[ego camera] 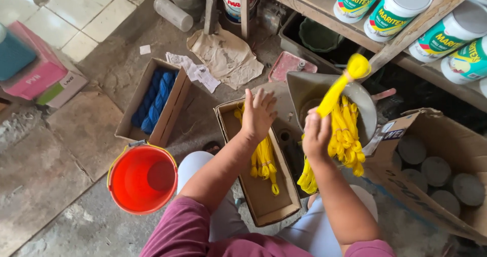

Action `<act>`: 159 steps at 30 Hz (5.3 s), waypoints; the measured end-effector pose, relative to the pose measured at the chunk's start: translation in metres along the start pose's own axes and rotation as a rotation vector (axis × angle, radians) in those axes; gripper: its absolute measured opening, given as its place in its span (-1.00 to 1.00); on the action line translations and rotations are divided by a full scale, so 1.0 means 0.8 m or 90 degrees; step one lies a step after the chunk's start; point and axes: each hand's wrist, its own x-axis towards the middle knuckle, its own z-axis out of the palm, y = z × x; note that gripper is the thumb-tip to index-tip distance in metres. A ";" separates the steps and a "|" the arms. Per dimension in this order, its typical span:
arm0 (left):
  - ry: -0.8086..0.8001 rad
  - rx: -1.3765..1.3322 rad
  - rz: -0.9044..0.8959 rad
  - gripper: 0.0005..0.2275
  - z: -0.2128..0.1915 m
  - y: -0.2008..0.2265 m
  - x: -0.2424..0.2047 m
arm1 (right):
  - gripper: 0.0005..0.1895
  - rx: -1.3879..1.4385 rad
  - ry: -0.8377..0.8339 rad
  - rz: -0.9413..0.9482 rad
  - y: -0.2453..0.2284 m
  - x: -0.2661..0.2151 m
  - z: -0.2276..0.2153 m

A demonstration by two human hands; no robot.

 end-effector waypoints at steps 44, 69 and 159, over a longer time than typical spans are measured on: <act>0.461 0.600 0.014 -0.26 -0.113 -0.016 0.001 | -0.65 -0.354 -0.330 0.354 -0.020 0.057 -0.177; 0.147 0.368 0.037 -0.77 0.022 -0.091 -0.024 | -0.65 -0.155 -0.407 -0.067 -0.022 0.013 -0.136; 0.060 0.092 0.201 -0.75 0.018 0.046 0.016 | -0.92 0.736 -0.076 0.649 0.036 0.038 -0.006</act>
